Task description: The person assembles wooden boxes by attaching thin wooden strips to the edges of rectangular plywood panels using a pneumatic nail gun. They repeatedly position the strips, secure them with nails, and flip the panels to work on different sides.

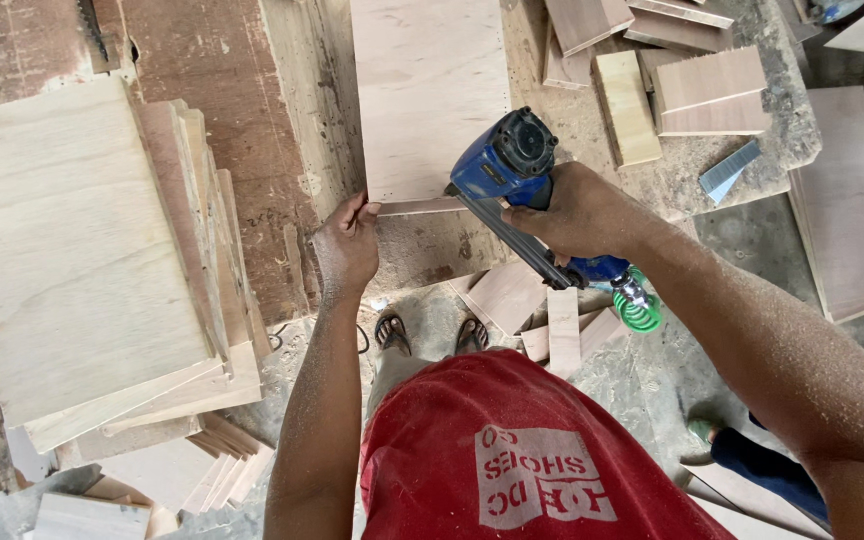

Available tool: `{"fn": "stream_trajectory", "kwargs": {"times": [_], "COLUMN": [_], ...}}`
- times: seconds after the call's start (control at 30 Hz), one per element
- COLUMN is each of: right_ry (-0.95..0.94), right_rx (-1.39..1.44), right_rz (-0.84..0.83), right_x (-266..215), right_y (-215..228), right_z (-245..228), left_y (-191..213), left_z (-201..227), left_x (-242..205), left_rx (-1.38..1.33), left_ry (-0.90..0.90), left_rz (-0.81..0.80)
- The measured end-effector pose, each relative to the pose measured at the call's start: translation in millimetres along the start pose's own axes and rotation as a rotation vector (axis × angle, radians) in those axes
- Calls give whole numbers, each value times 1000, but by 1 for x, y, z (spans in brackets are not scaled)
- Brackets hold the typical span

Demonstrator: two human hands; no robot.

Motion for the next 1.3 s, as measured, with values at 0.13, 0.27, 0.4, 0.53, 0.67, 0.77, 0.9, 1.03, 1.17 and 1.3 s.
{"fn": "stream_trajectory", "kwargs": {"times": [0.13, 0.27, 0.4, 0.53, 0.67, 0.77, 0.9, 1.03, 1.17, 1.3], "right_ry": [-11, -12, -52, -28, -22, -11, -67, -37, -7, -52], "right_rx": [-45, -31, -35, 12, 159, 175, 143, 123, 152, 92], "right_rz": [19, 27, 39, 41, 135, 148, 136, 111, 131, 94], "right_x": [-1, -5, -7, -19, -25, -29, -27, -26, -25, -18], "right_y": [1, 4, 5, 15, 36, 44, 35, 30, 29, 26], "right_z": [-7, -7, -4, -1, 28, 46, 47, 42, 40, 47], "left_y": [5, 2, 1, 5, 6, 0, 3, 2, 2, 4], "left_z": [-32, -18, -7, -51, -72, -30, -32, -24, -33, -28], "left_x": [3, 2, 0, 9, 8, 6, 4, 3, 7, 4], "left_rx": [112, 136, 98, 135, 167, 217, 119, 101, 126, 111], "left_ry": [31, 49, 101, 84, 108, 145, 84, 72, 61, 71], "left_rz": [-15, -16, -36, -56, -21, -14, -20, -35, -45, -38]}}
Point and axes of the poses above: each hand's wrist, its own x-axis towards the middle knuckle, its own y-axis out of the back of the hand, z = x × y, the point moved 3 cm from there along x, towards the middle knuckle, and after that the axes turned 2 degrees about -x, right-handed, at the moved point
